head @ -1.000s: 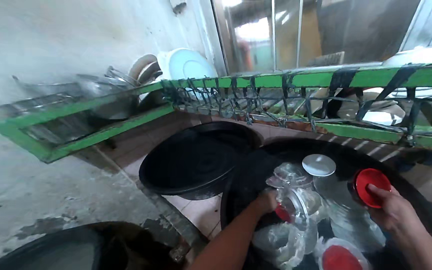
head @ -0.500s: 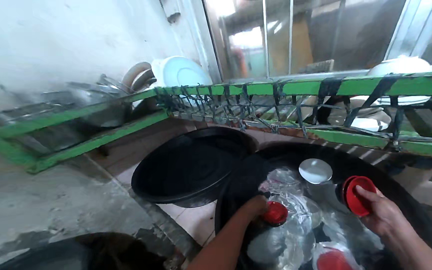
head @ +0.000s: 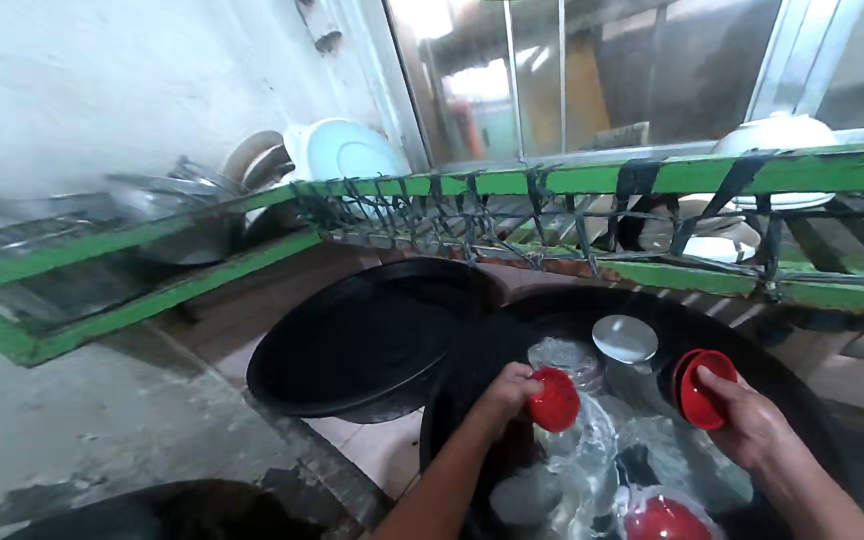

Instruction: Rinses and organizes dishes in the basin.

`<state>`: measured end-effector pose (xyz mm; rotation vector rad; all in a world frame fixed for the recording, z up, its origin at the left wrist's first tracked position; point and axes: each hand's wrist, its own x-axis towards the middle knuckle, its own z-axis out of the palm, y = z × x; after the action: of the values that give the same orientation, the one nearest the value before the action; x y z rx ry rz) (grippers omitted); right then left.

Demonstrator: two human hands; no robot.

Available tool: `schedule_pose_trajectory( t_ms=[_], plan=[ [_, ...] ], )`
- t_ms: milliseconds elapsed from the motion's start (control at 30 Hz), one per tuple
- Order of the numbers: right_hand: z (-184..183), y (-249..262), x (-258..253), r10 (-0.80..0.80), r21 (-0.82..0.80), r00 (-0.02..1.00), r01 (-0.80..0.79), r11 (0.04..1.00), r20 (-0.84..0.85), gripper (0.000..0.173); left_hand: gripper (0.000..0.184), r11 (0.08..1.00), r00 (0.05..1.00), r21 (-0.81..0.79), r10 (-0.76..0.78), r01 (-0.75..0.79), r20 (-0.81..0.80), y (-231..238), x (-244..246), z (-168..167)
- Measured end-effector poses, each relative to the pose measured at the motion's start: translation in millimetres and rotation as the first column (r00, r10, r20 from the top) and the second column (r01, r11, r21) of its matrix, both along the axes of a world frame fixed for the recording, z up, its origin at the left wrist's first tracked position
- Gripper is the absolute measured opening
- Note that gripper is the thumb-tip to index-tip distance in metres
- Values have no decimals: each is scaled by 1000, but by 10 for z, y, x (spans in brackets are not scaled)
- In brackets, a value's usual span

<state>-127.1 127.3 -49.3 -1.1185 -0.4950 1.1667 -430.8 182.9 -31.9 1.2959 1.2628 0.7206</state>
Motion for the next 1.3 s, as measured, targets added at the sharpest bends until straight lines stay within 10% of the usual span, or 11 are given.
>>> schedule_pose_trajectory(
  t_ms=[200,267,533,667,767,867,1300],
  plan=[
    [-56,-33,40,130,197,990,-118,973,-49,29,47,811,845,519,56,272,-531,-234,594,603],
    [-111,-27,111,207,311,972,-164,936,-110,27,46,723,888,624,30,298,-460,-347,851,720],
    [-59,-96,130,73,277,985,-26,960,-159,22,47,912,914,254,-370,323,167,-356,1315,525],
    [-102,-22,179,-21,173,997,33,984,-74,33,38,931,941,259,-181,258,-286,169,604,554],
    [-85,10,151,-49,83,996,55,995,-78,17,36,955,631,99,-104,279,-769,394,79,364],
    [-117,22,172,-47,69,995,54,996,-92,16,35,955,468,-152,-259,255,-845,431,-85,150],
    [-90,-32,153,-32,35,998,33,999,-47,14,44,967,957,-228,-168,114,-236,386,-59,-635]
  ],
)
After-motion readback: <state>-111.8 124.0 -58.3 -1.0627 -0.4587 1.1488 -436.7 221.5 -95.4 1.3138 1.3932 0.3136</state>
